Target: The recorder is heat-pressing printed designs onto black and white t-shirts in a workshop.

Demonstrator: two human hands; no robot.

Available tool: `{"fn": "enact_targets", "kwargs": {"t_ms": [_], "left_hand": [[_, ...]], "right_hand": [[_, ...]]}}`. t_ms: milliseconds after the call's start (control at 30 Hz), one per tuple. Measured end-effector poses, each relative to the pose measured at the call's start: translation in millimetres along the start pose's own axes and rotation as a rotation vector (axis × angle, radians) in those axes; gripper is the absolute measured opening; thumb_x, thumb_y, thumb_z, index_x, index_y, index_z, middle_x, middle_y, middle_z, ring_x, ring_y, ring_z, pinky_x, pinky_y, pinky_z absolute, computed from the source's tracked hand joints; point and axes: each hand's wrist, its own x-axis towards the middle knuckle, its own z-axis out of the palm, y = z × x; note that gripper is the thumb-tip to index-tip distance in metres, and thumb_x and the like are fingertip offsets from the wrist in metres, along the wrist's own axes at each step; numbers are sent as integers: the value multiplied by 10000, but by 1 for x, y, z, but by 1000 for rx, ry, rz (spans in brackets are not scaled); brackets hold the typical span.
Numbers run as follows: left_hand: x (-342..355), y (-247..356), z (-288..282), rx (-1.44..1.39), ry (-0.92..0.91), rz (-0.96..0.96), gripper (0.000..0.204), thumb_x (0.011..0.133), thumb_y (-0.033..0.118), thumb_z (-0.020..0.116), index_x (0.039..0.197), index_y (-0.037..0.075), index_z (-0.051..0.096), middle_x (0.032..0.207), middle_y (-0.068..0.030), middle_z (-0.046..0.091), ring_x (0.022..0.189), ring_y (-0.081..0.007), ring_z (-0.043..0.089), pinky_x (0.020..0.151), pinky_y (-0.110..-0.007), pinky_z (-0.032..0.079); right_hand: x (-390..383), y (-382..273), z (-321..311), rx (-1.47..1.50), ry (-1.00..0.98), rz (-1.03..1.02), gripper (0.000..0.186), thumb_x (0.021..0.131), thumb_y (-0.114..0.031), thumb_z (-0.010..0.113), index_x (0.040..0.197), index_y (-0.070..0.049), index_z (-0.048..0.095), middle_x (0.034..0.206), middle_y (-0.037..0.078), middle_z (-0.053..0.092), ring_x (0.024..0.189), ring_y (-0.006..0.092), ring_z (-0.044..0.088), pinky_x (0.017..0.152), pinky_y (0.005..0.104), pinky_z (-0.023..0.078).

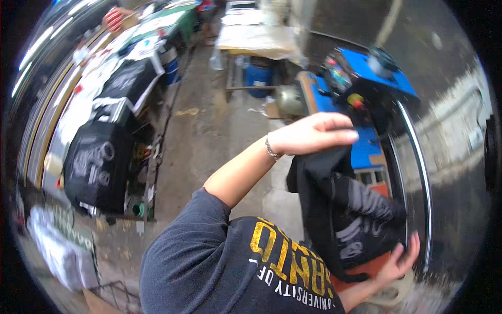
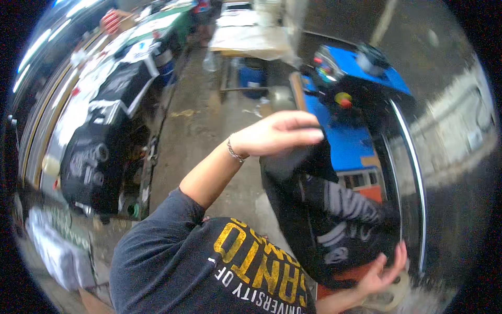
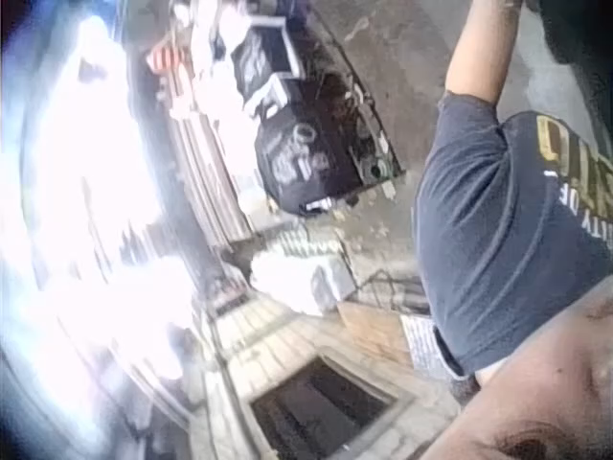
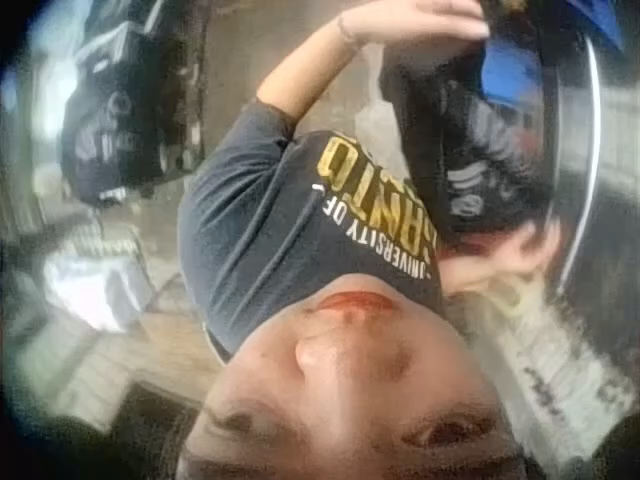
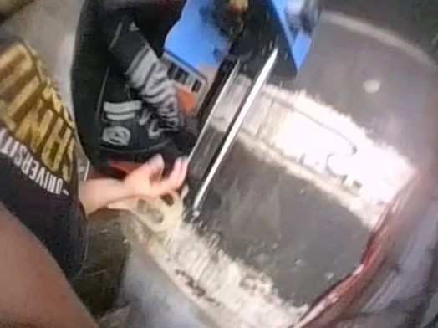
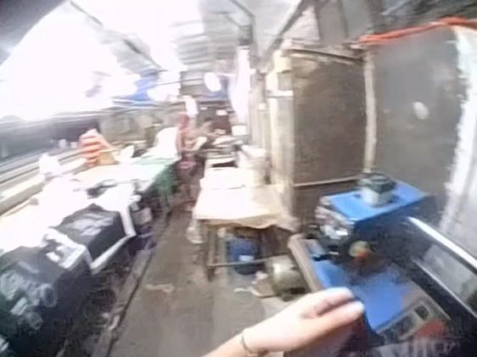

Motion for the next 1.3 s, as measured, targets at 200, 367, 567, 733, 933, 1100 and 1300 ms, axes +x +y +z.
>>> {"fn": "enact_targets", "kwargs": {"t_ms": [200, 367, 567, 733, 933, 1100, 1300], "left_hand": [[-147, 50, -58, 757, -25, 81, 287, 888, 261, 580, 997, -5, 591, 887, -214, 625, 806, -345, 615, 711, -392, 473], [-265, 99, -108, 904, 258, -89, 250, 882, 260, 560, 963, 26, 588, 819, -214, 609, 773, -383, 593, 660, -438, 457], [-383, 155, -143, 995, 548, -158, 238, 893, 264, 543, 950, 36, 574, 922, -161, 599, 771, -364, 601, 676, -430, 464], [-452, 176, -161, 1098, 744, -335, 234, 895, 269, 541, 951, 45, 581, 863, -170, 609, 734, -356, 609, 652, -424, 471], [-516, 203, -192, 1152, 1056, -481, 195, 884, 224, 579, 961, 52, 628, 698, -155, 614, 626, -317, 611, 556, -362, 463], [-524, 220, -224, 1218, 1264, -601, 156, 866, 187, 614, 912, 40, 637, 677, -148, 596, 585, -295, 598, 530, -328, 456], [-533, 237, -239, 1320, 1600, -725, 129, 806, 118, 677, 892, 25, 655, 716, -147, 624, 610, -273, 626, 544, -297, 481]], "right_hand": [[49, -213, 227, 1018, -746, -457, 557, 679, 44, 584, 1202, -32, 408, 1212, 216, 477, 1133, 276, 481, 980, 392, 369], [-6, -328, 330, 1286, -998, -350, 463, 628, 54, 552, 1052, -67, 412, 978, 73, 481, 929, 183, 501, 852, 319, 411], [-97, -435, 461, 1221, -1186, -405, 307, 652, -15, 631, 951, -32, 563, 999, 74, 558, 910, 179, 536, 815, 310, 435], [-163, -529, 545, 1503, -1582, -66, 312, 659, -28, 636, 965, -31, 572, 1009, 82, 571, 916, 179, 544, 820, 311, 436], [-220, -601, 612, 1374, -1957, -37, 310, 690, -77, 640, 993, -34, 595, 989, 104, 615, 902, 178, 576, 827, 320, 447], [-252, -665, 655, 1275, -1549, -890, 342, 661, -115, 658, 997, -57, 632, 929, 150, 651, 891, 348, 611, 788, 398, 475], [-294, -663, 746, 867, -1623, -759, 294, 707, -203, 649, 966, -63, 648, 840, 176, 648, 816, 355, 629, 704, 407, 483]]}}
